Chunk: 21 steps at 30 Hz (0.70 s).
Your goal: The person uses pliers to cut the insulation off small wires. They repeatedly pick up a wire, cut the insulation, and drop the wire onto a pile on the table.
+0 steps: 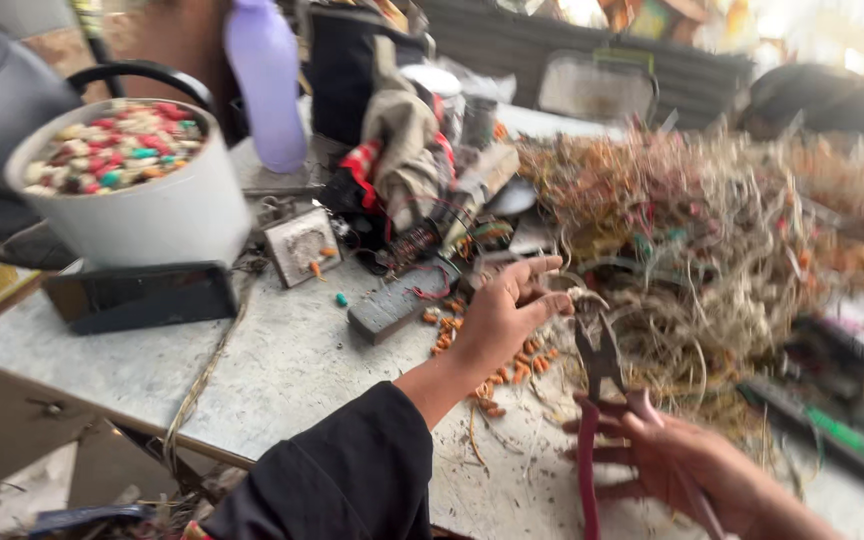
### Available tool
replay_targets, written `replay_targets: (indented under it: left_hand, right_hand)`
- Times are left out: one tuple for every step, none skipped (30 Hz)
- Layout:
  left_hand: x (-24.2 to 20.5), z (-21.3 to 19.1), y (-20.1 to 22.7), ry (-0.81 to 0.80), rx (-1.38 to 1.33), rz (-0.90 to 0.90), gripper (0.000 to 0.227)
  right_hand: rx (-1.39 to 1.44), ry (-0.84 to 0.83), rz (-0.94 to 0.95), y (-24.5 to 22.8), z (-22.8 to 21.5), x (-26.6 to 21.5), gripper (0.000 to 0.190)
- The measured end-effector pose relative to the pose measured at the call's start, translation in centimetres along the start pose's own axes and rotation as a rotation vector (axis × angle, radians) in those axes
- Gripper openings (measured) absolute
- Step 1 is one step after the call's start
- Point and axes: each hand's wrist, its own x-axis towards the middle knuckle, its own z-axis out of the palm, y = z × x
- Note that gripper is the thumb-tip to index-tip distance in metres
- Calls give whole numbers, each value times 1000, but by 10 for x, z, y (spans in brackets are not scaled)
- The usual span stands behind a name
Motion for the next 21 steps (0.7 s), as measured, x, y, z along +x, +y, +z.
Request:
replay_targets:
  left_hand:
    - [-4, 6, -1, -18, 12, -17, 35]
    - [-7, 10, -1, -28, 86, 22, 31]
    - [-7, 11, 1, -39, 158, 70, 28]
    - [-9, 13, 3, -53, 228, 120, 25]
    - [-11, 15, 6, -44, 277, 95, 24]
    - [-15, 17, 9, -37, 326, 70, 22]
    - [-16, 18, 13, -24, 379, 53, 20]
    - [-17, 21, 17, -14, 415, 101, 20]
    - [-18, 23, 21, -2, 451, 154, 19]
    - [-18, 24, 24, 9, 486, 208, 18]
    - [-18, 26, 28, 2, 491, 234, 18]
    - [-19, 27, 31, -5, 495, 259, 18]
    - [-20, 29, 33, -10, 499, 288, 18]
    - [-21, 31, 36, -9, 554, 313, 19]
    - [-23, 33, 37, -6, 609, 338, 19]
    - [-24, 35, 39, -4, 663, 363, 20]
    - [-26, 37, 40, -20, 670, 398, 20]
    - [-27, 39, 40, -36, 677, 432, 19]
    - [-29, 41, 40, -53, 682, 466, 19]
    - [-30, 43, 40, -65, 691, 472, 18]
    - [-31, 44, 40, -78, 700, 478, 17]
  right_hand:
    - [-1, 12, 3, 0, -3, -4, 73]
    - [-1, 20, 8, 1, -5, -6, 73]
    - [-8, 27, 10, 0, -7, -6, 73]
    - [-15, 35, 13, 2, -6, -8, 73]
    - [-28, 39, -3, 2, -5, -10, 71]
    - [-40, 44, -18, 3, -3, -13, 70]
    - [-61, 42, -36, 2, -1, -14, 68]
    - [-60, 62, -36, 2, 2, -16, 69]
    - [-64, 80, -38, 2, 5, -16, 70]
    - [-68, 98, -41, 2, 8, -17, 71]
    - [-84, 115, -37, 1, 10, -17, 69]
    - [-99, 133, -33, 1, 13, -17, 68]
    - [-117, 150, -31, 0, 14, -17, 67]
    - [-128, 178, -20, -1, 16, -17, 67]
    - [-138, 205, -8, -1, 17, -17, 66]
    - [-147, 233, 4, -2, 17, -16, 65]
    - [-148, 234, 3, -2, 17, -16, 64]
    - [-148, 236, 2, -2, 17, -15, 63]
    - [-148, 240, 2, -1, 17, -16, 63]
    - [-149, 232, 1, -1, 16, -15, 63]
    - [-149, 225, 1, -1, 15, -15, 63]
